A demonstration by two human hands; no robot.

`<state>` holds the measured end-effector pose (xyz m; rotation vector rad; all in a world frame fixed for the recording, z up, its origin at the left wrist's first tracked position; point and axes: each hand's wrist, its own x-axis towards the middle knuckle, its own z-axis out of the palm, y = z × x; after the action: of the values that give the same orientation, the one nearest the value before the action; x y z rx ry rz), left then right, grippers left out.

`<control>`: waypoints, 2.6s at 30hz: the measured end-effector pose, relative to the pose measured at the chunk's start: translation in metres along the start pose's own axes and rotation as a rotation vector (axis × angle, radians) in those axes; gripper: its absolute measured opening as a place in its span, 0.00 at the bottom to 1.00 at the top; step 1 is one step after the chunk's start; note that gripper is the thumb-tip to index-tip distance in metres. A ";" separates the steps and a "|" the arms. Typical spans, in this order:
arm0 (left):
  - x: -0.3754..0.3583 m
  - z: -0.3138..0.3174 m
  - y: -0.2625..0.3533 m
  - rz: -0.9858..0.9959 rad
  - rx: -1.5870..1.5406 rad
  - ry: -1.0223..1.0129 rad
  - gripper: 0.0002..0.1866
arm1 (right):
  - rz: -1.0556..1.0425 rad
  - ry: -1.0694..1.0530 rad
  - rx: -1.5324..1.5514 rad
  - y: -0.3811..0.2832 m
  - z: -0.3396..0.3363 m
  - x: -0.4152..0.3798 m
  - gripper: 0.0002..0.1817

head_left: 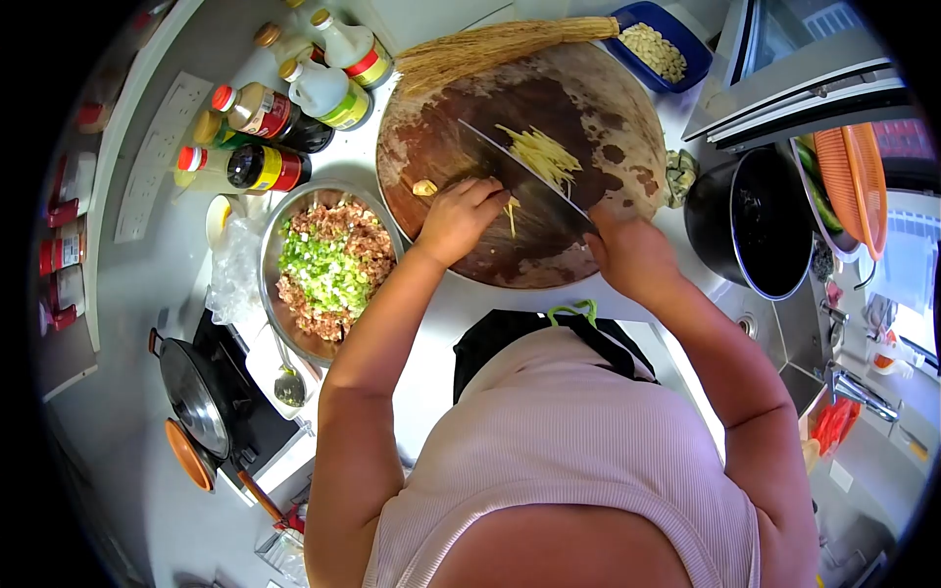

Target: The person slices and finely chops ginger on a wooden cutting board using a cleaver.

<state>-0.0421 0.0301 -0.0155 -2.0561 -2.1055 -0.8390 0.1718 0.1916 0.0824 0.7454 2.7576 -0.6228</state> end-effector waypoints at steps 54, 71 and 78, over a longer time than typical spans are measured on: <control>-0.014 0.009 0.007 -0.022 0.073 0.054 0.10 | -0.050 -0.183 -0.122 -0.018 -0.021 0.026 0.14; -0.014 0.014 0.014 -0.066 0.072 0.169 0.10 | -0.091 -0.333 -0.163 -0.022 -0.033 0.044 0.15; -0.016 0.013 0.014 -0.097 0.032 0.168 0.10 | -0.084 -0.130 0.028 -0.020 0.010 0.053 0.16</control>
<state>-0.0230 0.0203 -0.0285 -1.8113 -2.1260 -0.9481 0.1180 0.1943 0.0635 0.5752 2.6774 -0.7015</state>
